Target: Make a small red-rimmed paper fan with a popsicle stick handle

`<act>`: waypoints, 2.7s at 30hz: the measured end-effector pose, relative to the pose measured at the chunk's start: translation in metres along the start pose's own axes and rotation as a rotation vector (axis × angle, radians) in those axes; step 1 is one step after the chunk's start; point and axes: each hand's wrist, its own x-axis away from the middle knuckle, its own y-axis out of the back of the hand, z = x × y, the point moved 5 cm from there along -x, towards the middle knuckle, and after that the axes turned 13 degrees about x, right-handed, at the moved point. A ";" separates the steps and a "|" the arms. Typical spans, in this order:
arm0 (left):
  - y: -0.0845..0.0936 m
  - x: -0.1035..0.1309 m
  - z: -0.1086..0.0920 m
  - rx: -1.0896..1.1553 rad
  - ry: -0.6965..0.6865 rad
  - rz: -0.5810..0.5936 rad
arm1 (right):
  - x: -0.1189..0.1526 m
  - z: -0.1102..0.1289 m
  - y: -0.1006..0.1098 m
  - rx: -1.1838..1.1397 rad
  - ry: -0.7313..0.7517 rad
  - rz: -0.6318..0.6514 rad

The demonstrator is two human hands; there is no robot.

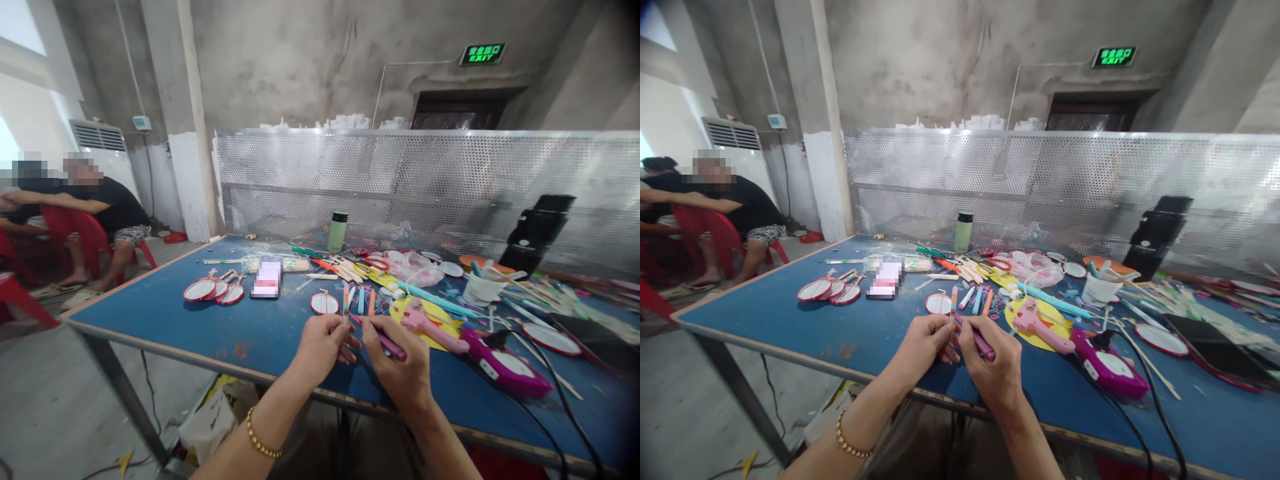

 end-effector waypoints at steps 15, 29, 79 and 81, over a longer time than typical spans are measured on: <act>0.001 -0.002 0.004 0.014 -0.004 0.006 | -0.001 0.001 -0.001 -0.011 0.014 0.009; 0.001 -0.002 0.003 0.005 -0.011 0.005 | 0.000 0.001 -0.001 -0.009 0.014 0.011; 0.000 -0.001 0.001 -0.002 0.001 -0.001 | 0.001 0.001 -0.002 0.000 0.013 0.045; 0.000 0.000 0.001 -0.003 0.003 0.000 | 0.002 0.001 -0.002 -0.003 0.004 0.042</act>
